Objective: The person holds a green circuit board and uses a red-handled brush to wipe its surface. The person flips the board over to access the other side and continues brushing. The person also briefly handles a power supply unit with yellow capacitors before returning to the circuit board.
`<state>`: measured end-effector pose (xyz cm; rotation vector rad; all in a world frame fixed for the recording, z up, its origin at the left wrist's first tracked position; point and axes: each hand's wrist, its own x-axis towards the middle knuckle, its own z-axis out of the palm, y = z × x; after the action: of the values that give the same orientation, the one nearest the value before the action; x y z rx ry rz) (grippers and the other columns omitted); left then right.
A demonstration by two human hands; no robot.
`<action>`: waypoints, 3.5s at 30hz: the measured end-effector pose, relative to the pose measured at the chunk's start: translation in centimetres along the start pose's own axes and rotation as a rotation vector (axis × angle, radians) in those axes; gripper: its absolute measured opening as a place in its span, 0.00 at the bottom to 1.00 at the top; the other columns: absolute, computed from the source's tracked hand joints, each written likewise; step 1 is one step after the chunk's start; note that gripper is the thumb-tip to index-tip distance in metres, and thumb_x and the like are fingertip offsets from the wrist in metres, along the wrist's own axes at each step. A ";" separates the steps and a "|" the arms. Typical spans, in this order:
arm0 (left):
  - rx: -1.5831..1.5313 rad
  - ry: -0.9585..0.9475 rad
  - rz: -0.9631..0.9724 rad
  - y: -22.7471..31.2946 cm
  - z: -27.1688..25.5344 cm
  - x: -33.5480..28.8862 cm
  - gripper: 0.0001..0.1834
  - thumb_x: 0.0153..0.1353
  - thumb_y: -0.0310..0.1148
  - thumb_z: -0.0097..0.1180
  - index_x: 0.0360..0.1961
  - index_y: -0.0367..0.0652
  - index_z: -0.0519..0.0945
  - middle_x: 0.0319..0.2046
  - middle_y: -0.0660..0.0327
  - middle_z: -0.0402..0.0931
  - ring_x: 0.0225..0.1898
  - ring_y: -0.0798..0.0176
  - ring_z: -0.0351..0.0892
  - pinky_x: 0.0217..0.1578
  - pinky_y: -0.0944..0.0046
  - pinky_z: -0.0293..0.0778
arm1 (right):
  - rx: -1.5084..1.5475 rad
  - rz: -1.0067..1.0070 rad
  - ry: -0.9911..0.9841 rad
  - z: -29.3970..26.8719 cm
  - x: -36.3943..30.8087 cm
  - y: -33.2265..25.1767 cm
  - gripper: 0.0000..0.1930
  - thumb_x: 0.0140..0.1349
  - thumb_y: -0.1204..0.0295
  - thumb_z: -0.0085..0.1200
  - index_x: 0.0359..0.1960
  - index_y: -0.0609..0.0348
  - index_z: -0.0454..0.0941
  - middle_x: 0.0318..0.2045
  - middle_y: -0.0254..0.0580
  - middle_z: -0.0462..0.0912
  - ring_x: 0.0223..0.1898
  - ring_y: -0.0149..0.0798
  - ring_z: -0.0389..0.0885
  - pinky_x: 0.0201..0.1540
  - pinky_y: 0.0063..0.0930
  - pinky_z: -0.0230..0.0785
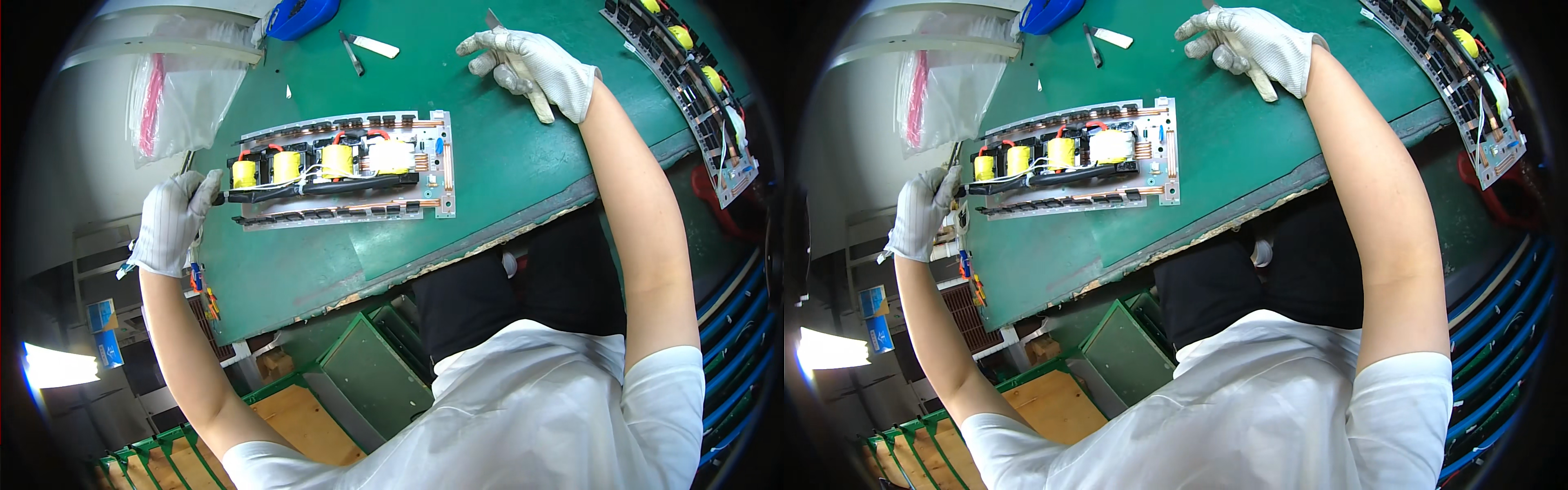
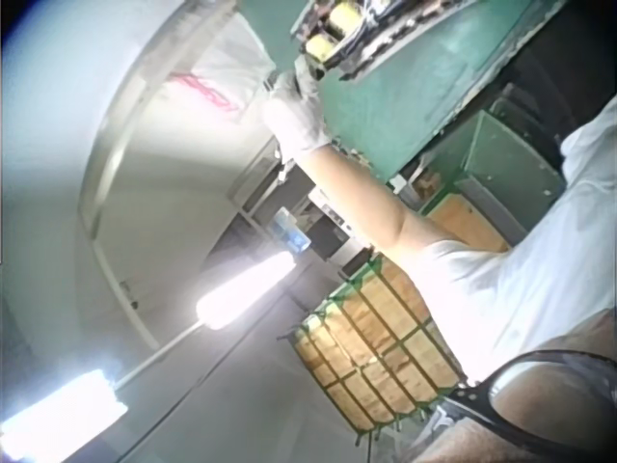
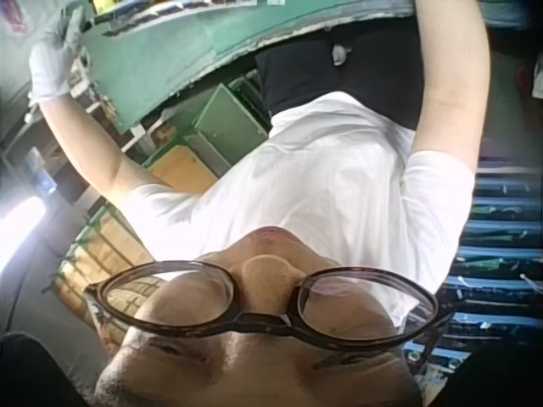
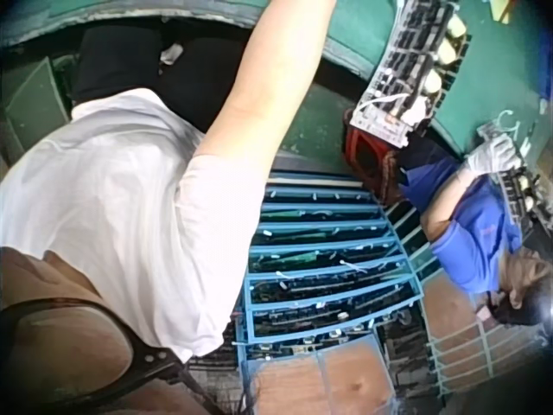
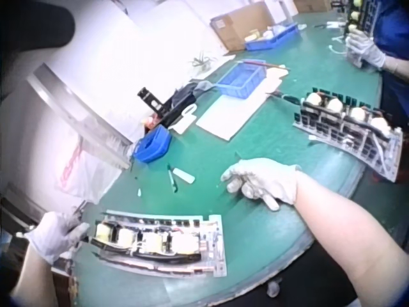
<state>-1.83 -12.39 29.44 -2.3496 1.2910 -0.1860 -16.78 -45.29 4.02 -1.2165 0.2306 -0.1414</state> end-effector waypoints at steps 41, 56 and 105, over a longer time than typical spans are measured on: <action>-0.514 0.664 -0.590 7.9 20.5 -15.8 0.21 0.58 0.27 0.49 0.53 0.31 0.70 0.54 0.41 0.66 0.56 0.43 0.66 0.57 0.53 0.60 | 0.377 0.078 -0.069 0.2 -0.8 -1.0 0.22 0.65 0.60 0.47 0.52 0.64 0.65 0.29 0.35 0.73 0.15 0.16 0.64 0.11 0.06 0.55; -1.463 0.445 0.138 24.7 15.6 -10.9 0.10 0.48 0.22 0.50 0.33 0.38 0.78 0.35 0.51 0.79 0.38 0.52 0.80 0.43 0.59 0.74 | 0.234 -0.065 0.144 7.6 -9.4 -0.6 0.26 0.63 0.53 0.49 0.54 0.60 0.64 0.26 0.26 0.70 0.20 0.18 0.63 0.20 0.09 0.55; -3.055 -0.743 -0.178 30.8 14.9 -4.9 0.41 0.57 0.43 0.59 0.67 0.47 0.51 0.64 0.55 0.55 0.58 0.53 0.64 0.53 0.54 0.67 | -0.103 -0.010 -0.340 13.1 -22.3 6.4 0.08 0.56 0.71 0.54 0.32 0.61 0.71 0.24 0.44 0.78 0.22 0.34 0.73 0.26 0.25 0.67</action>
<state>-23.33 -17.72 2.93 0.5692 0.0831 -1.4201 -35.13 -26.00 4.56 -1.3229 -0.0650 0.0704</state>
